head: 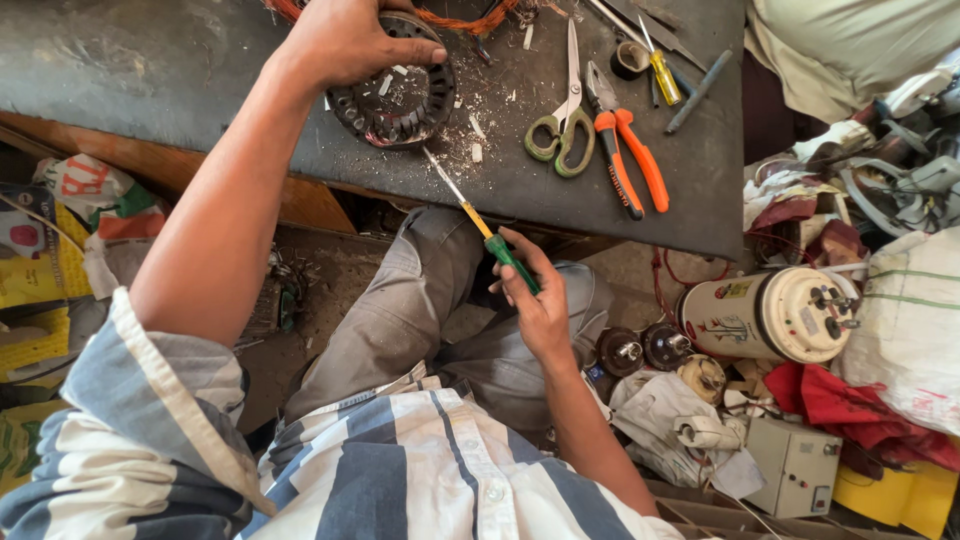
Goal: The person removes copper wire from a motor stator using pliers, scissors, and a screwdriver. They cut and pull wire bundles, scrape the stator slots, and separate the copper from the laminated core.
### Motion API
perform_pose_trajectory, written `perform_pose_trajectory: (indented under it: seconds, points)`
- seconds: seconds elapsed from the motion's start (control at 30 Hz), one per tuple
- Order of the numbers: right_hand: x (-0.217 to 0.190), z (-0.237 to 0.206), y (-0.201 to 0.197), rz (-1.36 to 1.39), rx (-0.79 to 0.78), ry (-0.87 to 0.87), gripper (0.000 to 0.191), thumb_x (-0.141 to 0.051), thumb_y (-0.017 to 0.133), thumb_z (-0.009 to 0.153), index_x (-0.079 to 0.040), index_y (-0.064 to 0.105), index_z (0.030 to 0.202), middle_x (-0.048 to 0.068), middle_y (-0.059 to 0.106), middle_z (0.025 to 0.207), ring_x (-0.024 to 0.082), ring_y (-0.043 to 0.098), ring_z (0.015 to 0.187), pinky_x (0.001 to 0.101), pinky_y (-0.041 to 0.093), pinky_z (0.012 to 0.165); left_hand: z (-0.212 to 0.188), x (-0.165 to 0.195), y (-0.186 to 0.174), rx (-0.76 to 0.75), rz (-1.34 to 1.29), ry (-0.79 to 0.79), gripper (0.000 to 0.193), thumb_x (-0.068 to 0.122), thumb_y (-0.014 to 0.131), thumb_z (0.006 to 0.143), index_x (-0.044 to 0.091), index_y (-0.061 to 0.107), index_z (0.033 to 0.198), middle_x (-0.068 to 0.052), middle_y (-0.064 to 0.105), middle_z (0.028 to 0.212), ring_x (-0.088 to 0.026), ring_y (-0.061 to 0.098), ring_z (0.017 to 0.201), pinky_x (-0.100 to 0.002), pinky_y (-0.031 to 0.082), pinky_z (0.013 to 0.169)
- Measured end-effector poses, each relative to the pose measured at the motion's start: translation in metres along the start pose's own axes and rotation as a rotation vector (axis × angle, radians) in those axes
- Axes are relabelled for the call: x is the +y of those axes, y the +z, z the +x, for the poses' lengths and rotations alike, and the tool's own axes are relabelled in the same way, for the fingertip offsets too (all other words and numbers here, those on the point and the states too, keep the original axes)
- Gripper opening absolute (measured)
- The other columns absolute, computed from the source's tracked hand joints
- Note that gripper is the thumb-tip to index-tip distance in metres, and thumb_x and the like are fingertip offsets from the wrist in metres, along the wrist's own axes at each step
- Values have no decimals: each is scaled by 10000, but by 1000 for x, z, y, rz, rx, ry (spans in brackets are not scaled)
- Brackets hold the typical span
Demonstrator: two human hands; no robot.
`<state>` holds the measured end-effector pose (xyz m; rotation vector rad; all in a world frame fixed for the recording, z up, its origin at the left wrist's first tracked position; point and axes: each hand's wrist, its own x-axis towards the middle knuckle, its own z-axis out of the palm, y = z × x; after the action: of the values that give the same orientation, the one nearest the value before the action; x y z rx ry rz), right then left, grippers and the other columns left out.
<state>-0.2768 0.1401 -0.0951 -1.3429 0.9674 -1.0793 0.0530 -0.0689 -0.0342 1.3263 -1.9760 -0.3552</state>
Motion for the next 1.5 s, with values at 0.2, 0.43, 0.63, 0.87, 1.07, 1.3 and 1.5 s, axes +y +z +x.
perform_pose_trajectory:
  seconds: [0.2, 0.43, 0.63, 0.87, 1.07, 1.3, 1.5]
  points:
    - [21, 8, 7, 380, 3, 91, 510, -231, 648, 1036, -10, 540, 1483, 38, 628, 1038, 60, 490, 703, 278, 552, 762, 11, 1, -2, -111, 3, -185, 767, 576, 916, 774, -7, 705, 1226, -200, 743, 1069, -305, 733, 975, -410, 578, 823]
    - [39, 12, 21, 788, -37, 218, 479, -238, 601, 1057, -59, 533, 1496, 52, 644, 1094, 46, 478, 681, 290, 504, 812, 18, -8, -11, -202, -216, -333, 711, 536, 902, 778, 34, 725, 1250, -108, 743, 968, -172, 723, 804, -309, 588, 652]
    - [51, 27, 32, 901, -102, 243, 461, -215, 602, 1068, -69, 538, 1500, 59, 643, 1106, 35, 431, 646, 255, 450, 747, 24, -7, -12, -232, -283, -367, 693, 479, 917, 743, 33, 728, 1239, -105, 743, 945, -193, 694, 760, -342, 557, 616]
    - [43, 23, 31, 861, -77, 270, 444, -184, 613, 1057, -66, 550, 1481, 49, 617, 1060, 47, 410, 631, 227, 400, 643, 27, 5, -4, -131, 68, -19, 731, 551, 974, 725, -29, 775, 1123, -231, 738, 1090, -360, 707, 996, -439, 548, 899]
    - [19, 5, 38, 765, 38, 316, 430, -162, 596, 1051, -52, 568, 1466, 49, 594, 1018, 47, 398, 602, 223, 383, 578, 14, 26, 2, 3, 254, 77, 737, 597, 975, 700, -13, 800, 1075, -277, 731, 1039, -424, 693, 980, -517, 552, 860]
    - [9, -17, 28, 684, 95, 352, 443, -141, 579, 1044, -52, 556, 1477, 54, 598, 998, 43, 371, 571, 225, 371, 543, -12, 54, -2, 3, 177, 16, 564, 530, 926, 796, 36, 799, 1035, -162, 761, 871, -314, 746, 790, -420, 586, 778]
    - [34, 0, 1, 742, -72, 404, 481, -162, 627, 1030, -52, 537, 1489, 62, 616, 1047, 31, 396, 585, 208, 381, 607, -18, 63, -5, 9, 229, 76, 604, 558, 949, 755, 34, 799, 1016, -176, 752, 830, -354, 733, 786, -449, 574, 759]
